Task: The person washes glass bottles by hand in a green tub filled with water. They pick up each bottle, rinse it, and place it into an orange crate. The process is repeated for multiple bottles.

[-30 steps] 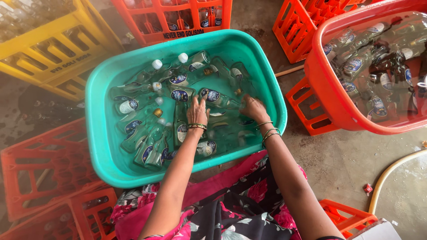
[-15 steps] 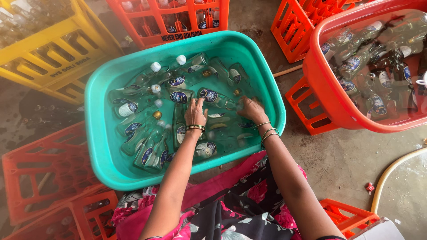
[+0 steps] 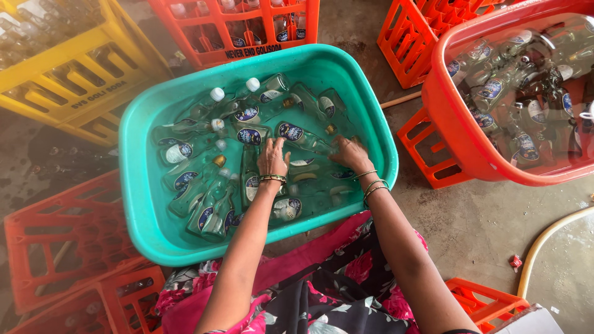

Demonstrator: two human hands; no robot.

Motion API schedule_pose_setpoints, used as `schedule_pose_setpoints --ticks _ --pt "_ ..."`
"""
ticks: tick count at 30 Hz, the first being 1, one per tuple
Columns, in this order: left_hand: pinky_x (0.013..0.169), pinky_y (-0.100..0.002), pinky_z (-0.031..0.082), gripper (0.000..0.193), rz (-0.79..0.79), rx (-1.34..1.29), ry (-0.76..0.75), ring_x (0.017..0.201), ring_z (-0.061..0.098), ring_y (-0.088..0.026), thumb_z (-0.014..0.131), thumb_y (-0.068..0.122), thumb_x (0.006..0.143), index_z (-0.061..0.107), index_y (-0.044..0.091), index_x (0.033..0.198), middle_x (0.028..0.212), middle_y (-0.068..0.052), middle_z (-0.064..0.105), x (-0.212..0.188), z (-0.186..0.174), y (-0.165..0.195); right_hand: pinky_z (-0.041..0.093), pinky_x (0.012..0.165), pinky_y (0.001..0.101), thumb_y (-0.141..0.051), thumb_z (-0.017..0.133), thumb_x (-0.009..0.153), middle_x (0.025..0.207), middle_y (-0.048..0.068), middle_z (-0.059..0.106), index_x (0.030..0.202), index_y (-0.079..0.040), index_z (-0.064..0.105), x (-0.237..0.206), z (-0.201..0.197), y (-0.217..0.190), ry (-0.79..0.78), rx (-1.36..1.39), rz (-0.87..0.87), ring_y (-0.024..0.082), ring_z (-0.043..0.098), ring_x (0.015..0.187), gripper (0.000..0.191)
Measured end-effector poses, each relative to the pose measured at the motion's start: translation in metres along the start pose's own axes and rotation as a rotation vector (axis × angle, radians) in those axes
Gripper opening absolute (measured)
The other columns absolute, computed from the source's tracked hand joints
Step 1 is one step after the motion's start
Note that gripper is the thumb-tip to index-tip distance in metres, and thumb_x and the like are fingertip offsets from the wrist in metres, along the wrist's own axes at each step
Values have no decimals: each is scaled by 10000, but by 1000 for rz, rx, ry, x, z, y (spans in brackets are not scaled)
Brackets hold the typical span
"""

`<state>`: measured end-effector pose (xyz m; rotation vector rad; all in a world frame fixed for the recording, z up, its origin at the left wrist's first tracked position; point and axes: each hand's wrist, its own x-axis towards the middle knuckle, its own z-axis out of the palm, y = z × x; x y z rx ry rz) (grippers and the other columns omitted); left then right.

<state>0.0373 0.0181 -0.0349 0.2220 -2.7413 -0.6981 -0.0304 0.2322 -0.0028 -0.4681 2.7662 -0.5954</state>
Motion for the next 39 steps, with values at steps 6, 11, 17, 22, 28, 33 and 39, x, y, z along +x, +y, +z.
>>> schedule_pose_setpoints --ticks 6,11,17,22,28,33,39 --pt "837 -465 552 450 1 -1 16 1071 635 -342 812 173 821 620 147 1227 1177 -113 607 0 2 0 522 913 509 -393 813 771 1155 153 727 1261 -181 600 0 1 1 -25 12 33 386 662 1119 575" --pt "831 -464 550 449 6 -12 15 1065 636 -339 815 168 815 627 151 1222 1157 -109 607 0 3 -2 528 909 501 -398 815 761 1141 150 734 1245 -174 608 1 2 3 8 41 -2 381 669 1115 572" --pt "855 -460 547 448 -5 25 4 1068 633 -338 823 184 817 627 150 1218 1140 -119 599 0 5 -3 527 889 511 -396 826 752 1113 162 730 1233 -189 618 3 5 5 -1 12 3 388 667 1101 564" --pt "840 -463 545 454 17 15 32 1069 629 -345 820 164 796 631 137 1208 1162 -124 603 -1 5 -3 534 890 507 -410 814 760 1094 155 739 1192 -192 629 2 4 4 -10 24 6 380 680 1089 517" --pt "858 -453 549 456 10 20 12 1084 630 -340 813 165 809 629 139 1225 1165 -122 603 0 5 -3 535 872 511 -409 811 750 1081 154 741 1201 -187 632 1 2 1 17 20 -11 386 679 1071 533" --pt "849 -457 549 438 15 3 19 1081 630 -341 810 170 822 631 141 1221 1165 -122 603 0 3 -2 540 878 501 -413 806 771 1096 165 735 1211 -162 631 0 -1 -2 19 31 -31 384 689 1062 536" --pt "843 -458 553 450 19 8 16 1075 633 -341 811 169 815 629 152 1226 1158 -118 601 0 -2 0 541 887 495 -413 808 765 1105 152 742 1223 -168 627 0 0 0 13 42 -20 377 690 1068 550"
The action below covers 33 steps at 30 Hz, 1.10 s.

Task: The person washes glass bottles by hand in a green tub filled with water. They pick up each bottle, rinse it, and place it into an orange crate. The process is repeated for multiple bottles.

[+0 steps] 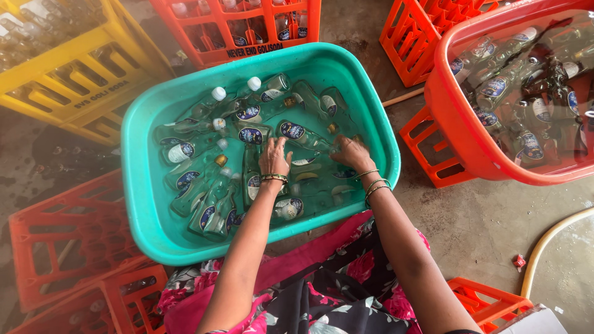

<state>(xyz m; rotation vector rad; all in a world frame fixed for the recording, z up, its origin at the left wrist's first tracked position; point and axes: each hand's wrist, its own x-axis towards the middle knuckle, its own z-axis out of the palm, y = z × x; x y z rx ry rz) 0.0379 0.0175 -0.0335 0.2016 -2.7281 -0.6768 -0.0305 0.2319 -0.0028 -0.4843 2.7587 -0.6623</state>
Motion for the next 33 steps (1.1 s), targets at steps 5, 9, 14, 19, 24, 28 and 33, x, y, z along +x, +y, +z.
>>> schedule_pose_setpoints --ticks 5,9,14,19,24,28,33 --pt "848 -466 552 495 -47 -2 -30 1087 629 -343 832 197 794 604 152 1230 1163 -123 594 1 4 2 543 853 490 -359 816 731 1039 185 739 1223 -163 647 0 -2 -1 54 -2 -92 396 694 1008 556" --pt "914 -484 509 751 -96 15 -169 1145 569 -387 868 265 720 505 95 1354 1248 -188 547 6 1 5 548 798 476 -347 799 764 959 175 749 1163 -151 697 -2 -17 -15 198 157 -111 387 710 921 456" --pt "1058 -503 428 683 -35 35 -641 1278 511 -381 725 330 904 412 185 1494 1378 -177 504 34 -25 14 568 752 407 -360 781 868 934 144 757 1039 -90 711 -17 -58 -41 490 321 -62 298 742 861 327" --pt "1037 -495 457 613 451 -157 -378 1242 551 -413 577 133 910 446 148 1508 1336 -208 555 87 -50 72 543 686 383 -288 785 858 865 126 706 977 -47 685 -42 -93 -34 841 496 -50 251 707 755 287" --pt "1064 -438 519 491 463 -392 -477 1264 621 -325 493 174 1026 494 211 1516 1402 -136 607 145 -51 153 492 688 422 -225 753 942 922 157 594 1026 -11 623 -60 -97 -13 1151 409 -146 312 612 789 264" --pt "1094 -515 420 568 456 -228 -444 1341 510 -339 542 148 982 449 250 1533 1479 -143 506 178 -32 197 500 678 426 -280 736 947 901 147 593 996 -29 607 -74 -97 2 1070 488 -114 330 634 773 287" --pt "1130 -610 297 687 333 486 -305 1437 371 -356 602 116 926 393 298 1554 1575 -153 380 187 -5 201 513 691 431 -315 703 946 900 141 580 984 -50 608 -83 -97 4 996 454 -189 339 642 776 284"
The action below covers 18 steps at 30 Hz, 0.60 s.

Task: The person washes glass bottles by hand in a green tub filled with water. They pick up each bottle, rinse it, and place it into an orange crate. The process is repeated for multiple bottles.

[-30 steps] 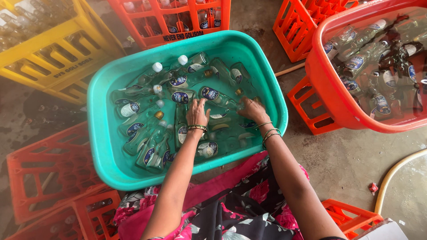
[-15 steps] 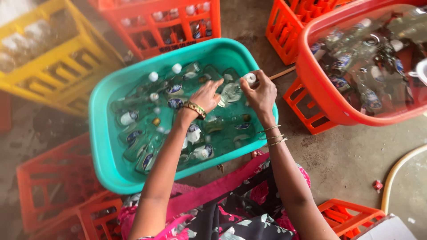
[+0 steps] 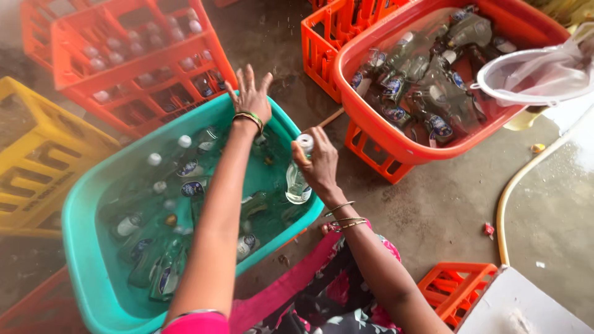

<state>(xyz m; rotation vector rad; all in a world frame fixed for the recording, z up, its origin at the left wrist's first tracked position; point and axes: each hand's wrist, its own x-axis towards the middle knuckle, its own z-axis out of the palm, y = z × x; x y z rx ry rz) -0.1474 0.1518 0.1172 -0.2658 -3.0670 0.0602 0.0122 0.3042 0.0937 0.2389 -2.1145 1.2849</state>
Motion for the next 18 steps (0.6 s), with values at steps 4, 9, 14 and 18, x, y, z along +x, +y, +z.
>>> schedule_pose_setpoints --ticks 4,9,14,18 --pt "1160 -687 198 792 149 -203 104 1514 260 -370 650 90 881 348 336 1571 1652 -161 280 2 1 -13 492 680 458 -311 728 925 921 145 589 1006 -48 611 -4 6 -6 -101 -78 -30 382 634 803 299" --pt "1136 -601 323 802 294 -356 207 1444 390 -383 681 83 871 372 334 1567 1613 -176 363 -16 -7 -20 496 688 440 -301 730 945 933 132 583 1013 -60 609 -3 13 -5 -50 -40 -53 369 639 817 279" --pt "1145 -468 396 762 464 -596 201 1413 448 -371 697 92 840 424 295 1522 1562 -161 430 -44 -6 -17 511 688 310 -230 729 973 881 59 614 992 -48 574 6 27 4 34 319 173 165 631 768 240" --pt "1167 -539 324 745 469 -375 212 1423 431 -355 713 56 800 479 257 1478 1580 -159 404 -45 2 -14 496 685 263 -124 754 964 838 19 610 972 -39 560 8 39 12 40 322 153 81 569 767 212"
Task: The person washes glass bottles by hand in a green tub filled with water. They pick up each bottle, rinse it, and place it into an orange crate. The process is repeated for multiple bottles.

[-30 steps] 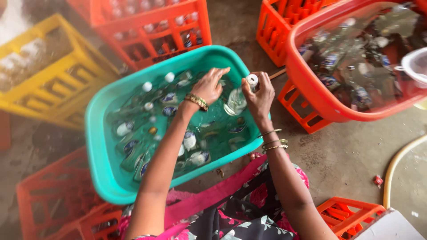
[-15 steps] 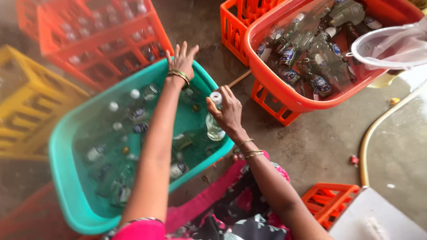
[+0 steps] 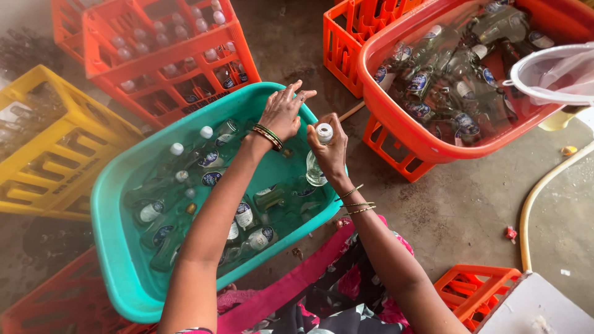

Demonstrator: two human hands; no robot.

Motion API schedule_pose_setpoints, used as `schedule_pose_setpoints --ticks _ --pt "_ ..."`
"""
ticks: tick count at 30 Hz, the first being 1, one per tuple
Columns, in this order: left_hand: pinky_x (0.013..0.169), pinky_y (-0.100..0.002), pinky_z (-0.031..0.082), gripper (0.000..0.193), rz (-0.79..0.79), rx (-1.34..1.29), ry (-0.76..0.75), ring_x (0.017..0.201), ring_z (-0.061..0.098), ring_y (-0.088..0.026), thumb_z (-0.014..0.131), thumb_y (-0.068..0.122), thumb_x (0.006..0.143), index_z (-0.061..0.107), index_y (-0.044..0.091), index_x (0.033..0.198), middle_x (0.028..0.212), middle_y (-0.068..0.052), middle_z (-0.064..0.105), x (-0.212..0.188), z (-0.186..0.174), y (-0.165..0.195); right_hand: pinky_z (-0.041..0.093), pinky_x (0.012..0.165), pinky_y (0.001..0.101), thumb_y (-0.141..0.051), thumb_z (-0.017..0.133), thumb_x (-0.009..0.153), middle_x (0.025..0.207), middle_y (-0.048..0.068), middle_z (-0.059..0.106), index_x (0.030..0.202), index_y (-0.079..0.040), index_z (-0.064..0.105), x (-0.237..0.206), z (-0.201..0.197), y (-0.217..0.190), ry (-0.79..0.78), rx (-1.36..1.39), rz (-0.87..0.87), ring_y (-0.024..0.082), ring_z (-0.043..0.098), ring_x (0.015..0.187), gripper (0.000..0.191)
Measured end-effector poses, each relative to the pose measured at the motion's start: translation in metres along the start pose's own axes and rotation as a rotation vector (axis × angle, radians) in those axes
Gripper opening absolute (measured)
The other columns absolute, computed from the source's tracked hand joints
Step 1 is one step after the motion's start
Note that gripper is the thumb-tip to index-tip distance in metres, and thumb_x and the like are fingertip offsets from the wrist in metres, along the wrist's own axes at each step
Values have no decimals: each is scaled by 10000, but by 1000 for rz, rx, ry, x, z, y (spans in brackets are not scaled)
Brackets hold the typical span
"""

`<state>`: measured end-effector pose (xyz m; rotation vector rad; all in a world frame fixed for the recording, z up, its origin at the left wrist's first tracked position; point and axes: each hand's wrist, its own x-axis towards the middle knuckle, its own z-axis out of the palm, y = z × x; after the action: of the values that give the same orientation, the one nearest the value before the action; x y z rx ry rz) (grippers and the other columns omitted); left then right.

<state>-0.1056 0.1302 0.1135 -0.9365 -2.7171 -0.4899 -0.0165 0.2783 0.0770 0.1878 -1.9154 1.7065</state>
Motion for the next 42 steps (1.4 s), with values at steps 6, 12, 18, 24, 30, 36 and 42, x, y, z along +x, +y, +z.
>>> schedule_pose_setpoints --ticks 6,12,18,24,30,36,42 --pt "1177 -580 261 739 -10 119 -58 1471 357 -347 698 32 755 514 248 1437 1610 -172 337 3 22 -6 480 617 212 -57 664 976 818 -18 598 1135 -48 629 -2 7 17 -44 258 192 55 598 691 163" --pt "1179 -580 271 673 31 154 -66 1480 368 -336 709 82 832 514 270 1448 1629 -184 341 -2 33 -5 518 548 242 -90 675 873 762 9 647 1607 -157 217 9 6 25 -36 80 383 66 602 607 867" --pt "1023 -539 473 820 -210 58 -407 1189 613 -402 723 202 889 320 312 1595 1348 -195 589 -1 4 5 553 567 261 -116 711 890 821 2 639 1576 -160 293 8 4 20 -36 105 378 77 639 623 805" --pt "974 -523 519 713 -106 69 -6 1155 642 -405 734 349 886 408 269 1515 1322 -214 620 55 -12 3 543 576 252 -112 703 916 781 12 619 1464 -158 480 6 4 18 38 30 310 76 635 628 593" --pt "1057 -523 485 708 -597 444 -384 1246 638 -377 732 558 896 507 157 1434 1364 -225 645 22 13 -30 521 582 245 -125 674 948 812 -15 582 1359 -121 547 9 -1 21 33 155 264 64 617 645 431" --pt "1010 -502 487 646 -416 398 -386 1274 600 -355 703 653 893 559 234 1364 1431 -195 559 -78 9 -34 469 601 240 -142 672 1035 784 -10 594 1121 -54 654 -6 7 44 -52 315 284 70 597 665 125" --pt "1036 -406 546 983 -234 -1220 -28 1219 647 -247 869 436 827 332 146 1598 1437 -142 599 -166 31 25 523 734 333 -315 653 1069 830 7 570 1063 -97 543 -2 8 39 159 1088 493 143 594 764 244"
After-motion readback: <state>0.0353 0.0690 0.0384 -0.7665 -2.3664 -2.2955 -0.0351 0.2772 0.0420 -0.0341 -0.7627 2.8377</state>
